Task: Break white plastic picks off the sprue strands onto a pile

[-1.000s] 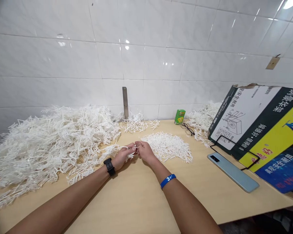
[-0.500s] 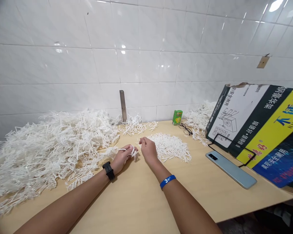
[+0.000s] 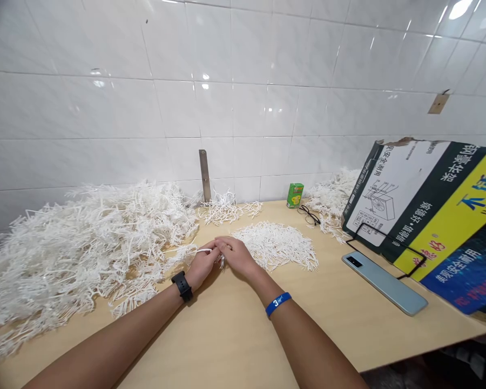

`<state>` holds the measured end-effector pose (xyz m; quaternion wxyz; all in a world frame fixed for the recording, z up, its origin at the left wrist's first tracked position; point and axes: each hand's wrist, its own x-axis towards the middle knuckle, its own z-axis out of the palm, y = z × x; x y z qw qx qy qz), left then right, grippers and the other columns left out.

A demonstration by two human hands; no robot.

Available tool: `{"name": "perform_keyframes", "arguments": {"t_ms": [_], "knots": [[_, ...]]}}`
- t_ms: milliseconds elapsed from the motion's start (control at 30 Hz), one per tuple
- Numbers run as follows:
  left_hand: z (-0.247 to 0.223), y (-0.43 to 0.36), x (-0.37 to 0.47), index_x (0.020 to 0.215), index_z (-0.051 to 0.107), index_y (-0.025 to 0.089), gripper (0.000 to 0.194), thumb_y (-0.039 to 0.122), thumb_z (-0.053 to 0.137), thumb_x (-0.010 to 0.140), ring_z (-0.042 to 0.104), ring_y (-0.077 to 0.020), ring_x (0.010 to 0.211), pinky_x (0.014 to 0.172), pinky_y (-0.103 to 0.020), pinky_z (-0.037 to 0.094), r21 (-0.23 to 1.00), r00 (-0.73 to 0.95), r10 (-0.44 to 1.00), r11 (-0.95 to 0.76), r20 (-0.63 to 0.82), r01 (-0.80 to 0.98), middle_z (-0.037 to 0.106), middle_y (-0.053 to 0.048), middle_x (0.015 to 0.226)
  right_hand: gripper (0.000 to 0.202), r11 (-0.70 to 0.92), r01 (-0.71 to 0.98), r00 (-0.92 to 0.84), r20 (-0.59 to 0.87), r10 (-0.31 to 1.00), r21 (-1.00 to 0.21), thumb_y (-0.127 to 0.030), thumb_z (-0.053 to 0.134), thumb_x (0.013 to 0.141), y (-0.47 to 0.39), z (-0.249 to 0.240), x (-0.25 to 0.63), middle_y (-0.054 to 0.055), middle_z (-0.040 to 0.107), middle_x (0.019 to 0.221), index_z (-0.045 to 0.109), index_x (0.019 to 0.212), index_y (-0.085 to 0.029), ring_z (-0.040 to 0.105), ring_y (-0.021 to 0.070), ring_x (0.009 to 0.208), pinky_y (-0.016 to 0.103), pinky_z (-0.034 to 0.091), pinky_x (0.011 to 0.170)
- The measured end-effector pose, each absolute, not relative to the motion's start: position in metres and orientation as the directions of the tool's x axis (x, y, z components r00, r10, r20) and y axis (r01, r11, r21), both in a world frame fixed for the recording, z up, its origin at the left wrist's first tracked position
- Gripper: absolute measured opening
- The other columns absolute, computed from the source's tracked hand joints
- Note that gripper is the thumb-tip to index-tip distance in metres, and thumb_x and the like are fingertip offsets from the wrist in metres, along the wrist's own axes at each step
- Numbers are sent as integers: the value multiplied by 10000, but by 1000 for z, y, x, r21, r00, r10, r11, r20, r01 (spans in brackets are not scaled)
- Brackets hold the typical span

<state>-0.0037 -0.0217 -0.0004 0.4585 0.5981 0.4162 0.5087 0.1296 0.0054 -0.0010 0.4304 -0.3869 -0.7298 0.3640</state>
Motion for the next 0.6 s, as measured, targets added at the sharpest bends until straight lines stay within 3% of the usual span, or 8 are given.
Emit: {"name": "perform_keyframes", "arguments": {"t_ms": [67, 167, 267, 367, 467, 600], "knots": [[-2, -22, -3, 884, 560, 103, 379, 474, 546, 810, 513, -92, 849, 813, -200, 391, 965, 133, 959, -258, 250, 42, 567, -46, 877, 538, 421, 240, -367, 320, 873, -875, -560, 414, 919, 6, -4, 128, 86, 645, 1038, 684, 990, -99, 599, 130, 960, 238, 450, 873], [-4, -21, -2, 835, 523, 102, 398, 499, 526, 805, 444, -75, 718, 720, -209, 367, 965, 146, 957, -259, 250, 47, 516, -30, 778, 568, 375, 281, -308, 287, 907, -884, -587, 380, 908, 10, -8, 129, 72, 623, 801, 632, 852, -81, 557, 111, 713, 224, 413, 672], [-4, -21, -3, 809, 503, 102, 425, 525, 543, 777, 424, -77, 680, 682, -215, 353, 967, 184, 953, -251, 239, 46, 486, -27, 729, 472, 380, 341, -271, 297, 916, -860, -500, 396, 914, 13, -10, 130, 42, 626, 811, 640, 835, -104, 548, 98, 737, 211, 388, 681], [-3, -21, -4, 882, 535, 100, 434, 519, 564, 773, 493, -100, 803, 768, -215, 381, 968, 232, 944, -249, 236, 29, 545, -52, 837, 395, 407, 403, -240, 334, 911, -820, -441, 430, 909, 13, -8, 132, 13, 626, 813, 650, 805, -130, 537, 92, 760, 213, 355, 695], [-4, -19, -6, 927, 531, 105, 423, 511, 557, 811, 495, -94, 847, 818, -222, 382, 972, 296, 927, -236, 230, -17, 564, -61, 925, 380, 398, 457, -198, 345, 918, -796, -436, 427, 910, 10, -4, 133, 1, 633, 814, 663, 817, -152, 540, 98, 758, 224, 333, 688], [-6, -15, -8, 874, 478, 105, 449, 542, 561, 811, 442, -73, 759, 740, -223, 359, 977, 332, 919, -210, 211, -41, 487, -33, 828, 419, 352, 463, -133, 329, 935, -814, -472, 399, 903, 8, -3, 130, 16, 619, 787, 638, 800, -144, 517, 110, 731, 236, 311, 658]]}}
